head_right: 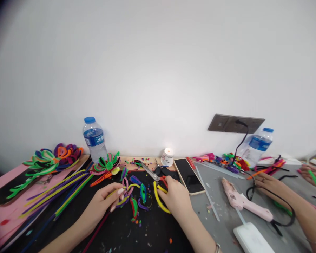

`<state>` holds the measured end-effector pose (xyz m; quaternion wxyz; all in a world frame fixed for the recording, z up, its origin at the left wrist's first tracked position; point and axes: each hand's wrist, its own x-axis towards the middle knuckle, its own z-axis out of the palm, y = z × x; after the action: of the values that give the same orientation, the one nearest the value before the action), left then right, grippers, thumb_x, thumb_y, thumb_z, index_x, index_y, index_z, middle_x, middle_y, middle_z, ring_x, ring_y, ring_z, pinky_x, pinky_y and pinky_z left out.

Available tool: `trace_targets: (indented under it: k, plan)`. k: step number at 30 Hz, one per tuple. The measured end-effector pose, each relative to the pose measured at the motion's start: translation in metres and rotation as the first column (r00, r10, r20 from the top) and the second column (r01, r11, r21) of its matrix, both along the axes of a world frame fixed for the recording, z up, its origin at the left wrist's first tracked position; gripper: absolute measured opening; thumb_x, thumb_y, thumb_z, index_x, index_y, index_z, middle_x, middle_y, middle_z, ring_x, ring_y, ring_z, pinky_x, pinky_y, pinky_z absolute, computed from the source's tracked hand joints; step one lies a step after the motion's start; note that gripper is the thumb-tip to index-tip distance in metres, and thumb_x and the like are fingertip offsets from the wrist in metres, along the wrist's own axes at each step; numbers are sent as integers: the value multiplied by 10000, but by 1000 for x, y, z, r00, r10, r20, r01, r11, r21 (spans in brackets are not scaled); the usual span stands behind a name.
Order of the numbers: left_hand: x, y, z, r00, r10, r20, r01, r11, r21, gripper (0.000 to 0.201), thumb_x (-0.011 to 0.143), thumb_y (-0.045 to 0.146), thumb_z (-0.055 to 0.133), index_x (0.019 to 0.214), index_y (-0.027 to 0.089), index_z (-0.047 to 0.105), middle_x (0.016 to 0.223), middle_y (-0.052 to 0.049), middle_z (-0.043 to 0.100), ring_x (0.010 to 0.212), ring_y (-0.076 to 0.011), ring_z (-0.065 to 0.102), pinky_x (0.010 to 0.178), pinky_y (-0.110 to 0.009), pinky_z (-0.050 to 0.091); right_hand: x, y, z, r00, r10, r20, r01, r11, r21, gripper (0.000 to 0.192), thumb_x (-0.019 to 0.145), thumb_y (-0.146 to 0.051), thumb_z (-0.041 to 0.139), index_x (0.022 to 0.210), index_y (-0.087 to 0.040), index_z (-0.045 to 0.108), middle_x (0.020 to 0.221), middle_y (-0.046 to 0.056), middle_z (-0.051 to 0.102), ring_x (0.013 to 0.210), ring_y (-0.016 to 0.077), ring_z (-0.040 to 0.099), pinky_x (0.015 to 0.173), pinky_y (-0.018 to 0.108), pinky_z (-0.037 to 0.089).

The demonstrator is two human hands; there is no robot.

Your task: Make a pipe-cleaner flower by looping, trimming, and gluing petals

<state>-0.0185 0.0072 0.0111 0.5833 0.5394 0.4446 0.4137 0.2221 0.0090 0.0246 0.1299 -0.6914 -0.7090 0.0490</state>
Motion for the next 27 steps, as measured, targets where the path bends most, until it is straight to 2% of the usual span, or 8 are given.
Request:
trace_targets:
  k: [3,9,12,14,16,18,23,27]
  plan:
    - [-1,-1,-5,999,-31,-21,30,999,-39,301,776,417,509,899,147,561,601,47,451,438,-44,257,412,-180,179,7,5,-3,997,47,-63,-48,999,-18,199,715,-286,577,886,-187,550,800,63,610,765,227,578,648,284,392]
    - [7,-13,-10,975,-188,117,189,982,2,346,852,391,401,1152,220,369,664,47,451,435,-43,230,410,-189,165,-15,-14,17,925,300,-232,-262,948,182,124,803,-187,453,914,-192,508,929,63,532,894,194,498,784,295,374]
    - [16,-25,-9,946,-280,165,294,953,-68,408,840,404,427,1191,232,310,652,48,443,432,-44,240,400,-182,171,-36,-32,18,812,499,-304,-495,864,95,132,763,-190,517,887,-205,474,810,14,527,723,153,494,633,235,383]
    - [20,-31,-10,931,-317,179,339,934,-109,445,817,429,458,1184,223,316,648,40,455,437,-48,276,397,-178,193,-45,-39,13,737,593,-324,-606,792,70,76,834,-180,415,775,-202,459,754,0,514,662,127,475,591,210,360]
    - [23,-33,-11,924,-308,225,341,932,-122,451,804,449,466,1168,219,329,646,39,463,425,-43,257,392,-173,197,-49,-41,7,719,600,-351,-614,785,83,189,866,-148,328,715,-196,429,703,-9,486,622,113,447,569,202,340]
    - [23,-31,-12,937,-272,217,298,950,-96,388,813,456,439,1105,205,386,640,35,484,410,-39,255,389,-171,195,-49,-40,2,739,555,-382,-562,820,105,224,874,-142,306,675,-193,397,657,-19,450,587,106,416,547,200,318]
    - [17,-24,-8,985,-147,-88,149,989,16,345,839,437,389,661,154,477,509,43,439,394,-50,286,395,-183,193,-46,-36,0,786,444,-430,-434,892,127,174,848,-155,378,679,-194,387,609,-45,406,551,98,387,519,200,283]
    - [14,-26,-2,970,-60,-237,80,994,73,375,832,427,400,569,166,451,473,46,413,406,-71,323,410,-190,217,-48,-38,3,774,431,-464,-414,899,144,139,825,-135,396,701,-198,391,610,-49,390,555,102,384,527,199,291]
